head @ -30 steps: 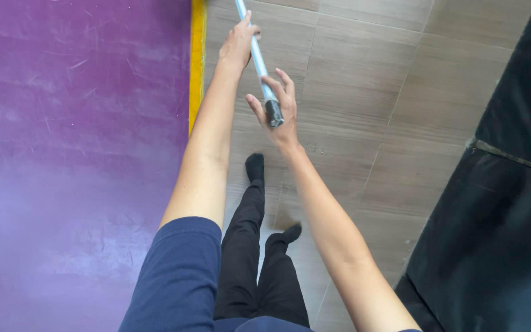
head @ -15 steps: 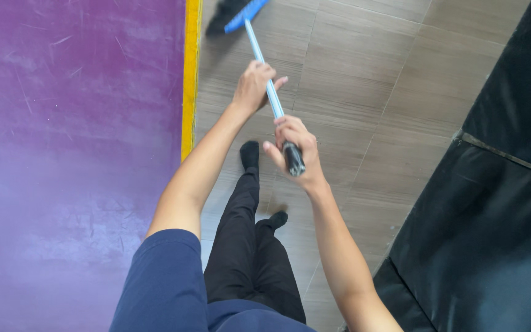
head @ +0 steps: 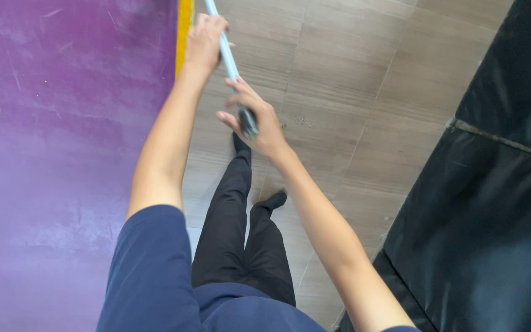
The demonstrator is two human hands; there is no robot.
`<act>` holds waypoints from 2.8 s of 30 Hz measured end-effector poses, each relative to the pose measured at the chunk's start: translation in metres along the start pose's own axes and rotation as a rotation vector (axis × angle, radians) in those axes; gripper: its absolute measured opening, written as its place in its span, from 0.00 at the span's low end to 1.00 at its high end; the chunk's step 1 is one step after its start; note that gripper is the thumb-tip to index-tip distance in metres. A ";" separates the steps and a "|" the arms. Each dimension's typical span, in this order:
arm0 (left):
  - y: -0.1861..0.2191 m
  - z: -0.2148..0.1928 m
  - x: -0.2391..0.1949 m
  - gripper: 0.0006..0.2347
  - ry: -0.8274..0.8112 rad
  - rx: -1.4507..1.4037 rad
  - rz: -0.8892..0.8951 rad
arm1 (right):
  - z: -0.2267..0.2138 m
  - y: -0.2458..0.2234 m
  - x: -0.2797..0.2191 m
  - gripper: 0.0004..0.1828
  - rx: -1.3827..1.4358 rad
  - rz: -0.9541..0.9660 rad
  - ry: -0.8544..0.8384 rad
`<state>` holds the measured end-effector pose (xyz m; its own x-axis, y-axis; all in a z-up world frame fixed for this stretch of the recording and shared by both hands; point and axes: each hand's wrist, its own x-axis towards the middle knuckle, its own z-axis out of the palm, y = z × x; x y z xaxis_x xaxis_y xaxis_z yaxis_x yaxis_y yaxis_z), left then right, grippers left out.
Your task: The person sweeps a tiled floor area using a broom, pushing debris along the floor surface.
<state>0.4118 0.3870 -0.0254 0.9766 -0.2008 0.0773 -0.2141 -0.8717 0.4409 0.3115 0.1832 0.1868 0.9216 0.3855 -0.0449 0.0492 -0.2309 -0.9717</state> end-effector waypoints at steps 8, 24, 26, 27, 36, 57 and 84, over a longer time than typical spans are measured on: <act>0.010 0.099 -0.087 0.18 -0.418 0.061 -0.364 | 0.025 0.087 -0.082 0.18 0.014 0.099 0.039; 0.316 0.208 -0.343 0.12 -0.174 -0.492 -0.227 | -0.128 0.056 -0.423 0.15 0.017 0.285 -0.074; 0.347 0.199 -0.347 0.11 -0.177 -0.500 -0.255 | -0.139 0.036 -0.439 0.15 0.009 0.251 -0.042; 0.360 0.195 -0.345 0.10 -0.078 -0.470 -0.215 | -0.145 0.028 -0.440 0.15 0.001 0.221 -0.008; 0.326 0.175 -0.191 0.09 0.175 -0.286 -0.201 | -0.141 0.069 -0.352 0.21 0.063 0.315 0.117; 0.456 0.226 -0.363 0.11 -0.163 -0.580 -0.071 | -0.155 0.057 -0.535 0.11 -0.239 0.219 0.207; 0.413 0.295 -0.355 0.11 -0.346 -0.441 0.037 | -0.120 0.084 -0.543 0.09 -0.057 0.160 0.438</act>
<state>-0.0298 -0.0331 -0.1349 0.8888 -0.4273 -0.1658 -0.1459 -0.6066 0.7815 -0.1389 -0.1530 0.1578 0.9944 -0.0696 -0.0795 -0.0973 -0.3100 -0.9457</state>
